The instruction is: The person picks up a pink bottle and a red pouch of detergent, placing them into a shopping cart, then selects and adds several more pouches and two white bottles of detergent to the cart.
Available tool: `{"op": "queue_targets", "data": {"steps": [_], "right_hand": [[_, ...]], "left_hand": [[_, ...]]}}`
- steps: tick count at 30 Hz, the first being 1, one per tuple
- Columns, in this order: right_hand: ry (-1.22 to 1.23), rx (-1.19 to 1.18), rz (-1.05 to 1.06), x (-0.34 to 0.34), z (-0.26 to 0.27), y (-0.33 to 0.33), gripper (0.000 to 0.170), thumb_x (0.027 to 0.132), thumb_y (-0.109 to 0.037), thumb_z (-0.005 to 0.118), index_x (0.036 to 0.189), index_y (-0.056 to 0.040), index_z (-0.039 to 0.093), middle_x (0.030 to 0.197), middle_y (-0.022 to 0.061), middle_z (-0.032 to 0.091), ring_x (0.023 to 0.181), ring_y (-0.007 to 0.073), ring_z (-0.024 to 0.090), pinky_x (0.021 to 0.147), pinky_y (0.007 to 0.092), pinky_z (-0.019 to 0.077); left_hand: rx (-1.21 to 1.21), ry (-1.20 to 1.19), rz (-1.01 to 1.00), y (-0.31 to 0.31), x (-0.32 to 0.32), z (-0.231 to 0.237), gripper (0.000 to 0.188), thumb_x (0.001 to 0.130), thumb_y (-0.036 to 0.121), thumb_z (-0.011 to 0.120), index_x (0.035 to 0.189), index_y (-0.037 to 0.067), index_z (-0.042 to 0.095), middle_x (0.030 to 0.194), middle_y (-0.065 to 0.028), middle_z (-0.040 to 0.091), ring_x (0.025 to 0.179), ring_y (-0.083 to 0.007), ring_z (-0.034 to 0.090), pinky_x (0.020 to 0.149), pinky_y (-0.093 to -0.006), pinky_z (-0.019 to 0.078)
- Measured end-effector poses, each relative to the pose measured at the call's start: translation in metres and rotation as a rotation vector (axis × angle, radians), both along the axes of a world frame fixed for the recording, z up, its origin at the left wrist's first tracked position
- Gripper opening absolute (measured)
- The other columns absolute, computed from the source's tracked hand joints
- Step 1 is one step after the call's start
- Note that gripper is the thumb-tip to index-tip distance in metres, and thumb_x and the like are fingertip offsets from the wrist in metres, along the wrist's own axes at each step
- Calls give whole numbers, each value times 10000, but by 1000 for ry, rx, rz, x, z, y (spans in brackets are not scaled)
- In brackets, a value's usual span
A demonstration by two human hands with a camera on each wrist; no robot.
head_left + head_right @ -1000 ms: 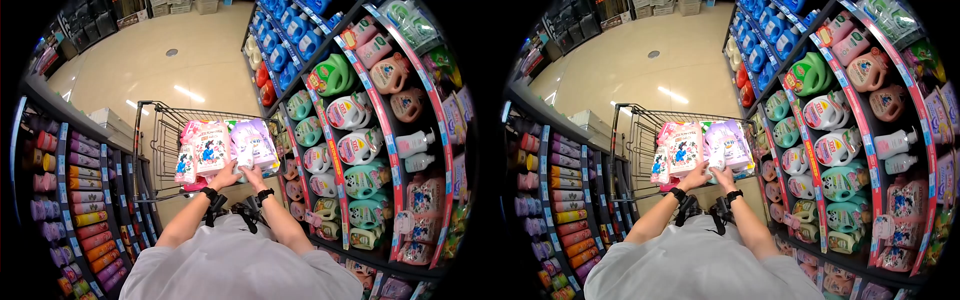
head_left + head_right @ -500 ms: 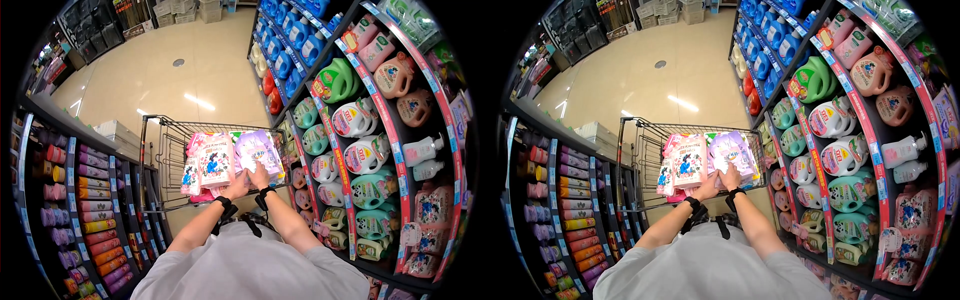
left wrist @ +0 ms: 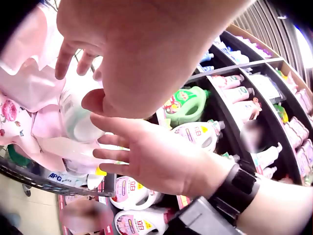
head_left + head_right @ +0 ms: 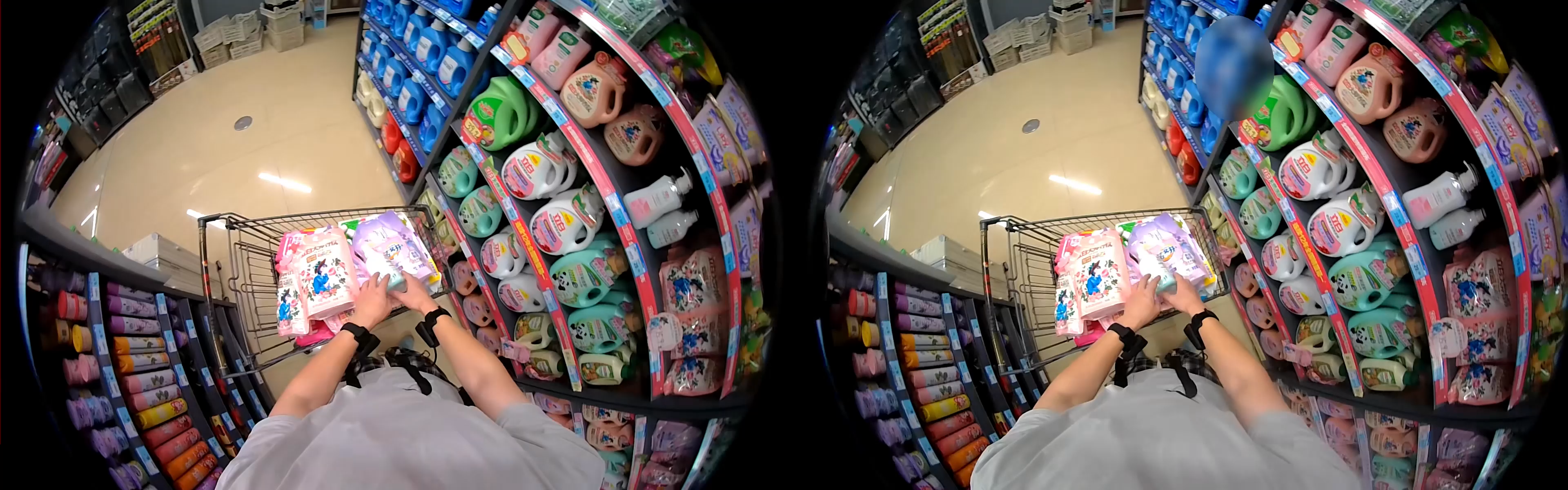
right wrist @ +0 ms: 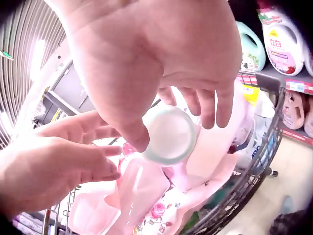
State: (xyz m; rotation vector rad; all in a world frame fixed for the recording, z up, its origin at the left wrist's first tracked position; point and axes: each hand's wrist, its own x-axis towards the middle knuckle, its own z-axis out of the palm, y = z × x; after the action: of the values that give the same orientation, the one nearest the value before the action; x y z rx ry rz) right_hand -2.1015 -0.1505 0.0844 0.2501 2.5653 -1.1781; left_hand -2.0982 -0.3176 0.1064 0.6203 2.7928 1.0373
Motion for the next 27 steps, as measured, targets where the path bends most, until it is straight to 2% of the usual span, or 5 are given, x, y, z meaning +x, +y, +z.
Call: {"op": "queue_targets", "data": {"steps": [5,11,15,23,27], "right_hand": [[-17,-245,-100,46,-14,21,812,764,-364,742,1384,33,399,1323,258,513,1195,365,530,990,405,431],[-156,-123,-171,104,-25,58,738,801,-471,709,1309,26,509,1263,208,580,1135,304,573,960,376,453],[-105,-261,-246,118,-43,91,641,817,-411,708,1250,37,557,1228,196,607,1111,278,590,932,356,470],[205,-493,-439,142,43,171,561,840,-339,707,1189,81,576,1131,183,644,1044,239,618,904,315,474],[578,-558,-500,128,117,226,289,906,-159,647,1090,58,601,1035,101,655,913,147,638,818,268,513]], "left_hand": [[-34,-87,-96,4,7,0,557,781,115,616,1319,46,485,1328,-233,483,1168,-406,510,932,-478,462],[-146,-83,-118,21,-3,4,411,794,193,622,1131,-28,548,1144,-259,548,987,-437,581,806,-487,507],[-266,-108,-63,35,-12,12,445,779,249,652,1130,-12,572,1221,-293,503,1114,-465,502,924,-520,450],[16,126,-259,160,-9,79,562,768,258,693,1264,54,521,1329,-325,418,1249,-474,382,1049,-521,333],[207,192,-375,242,-6,133,549,785,206,705,1273,54,506,1307,-269,465,1234,-432,425,1039,-470,363]]}}
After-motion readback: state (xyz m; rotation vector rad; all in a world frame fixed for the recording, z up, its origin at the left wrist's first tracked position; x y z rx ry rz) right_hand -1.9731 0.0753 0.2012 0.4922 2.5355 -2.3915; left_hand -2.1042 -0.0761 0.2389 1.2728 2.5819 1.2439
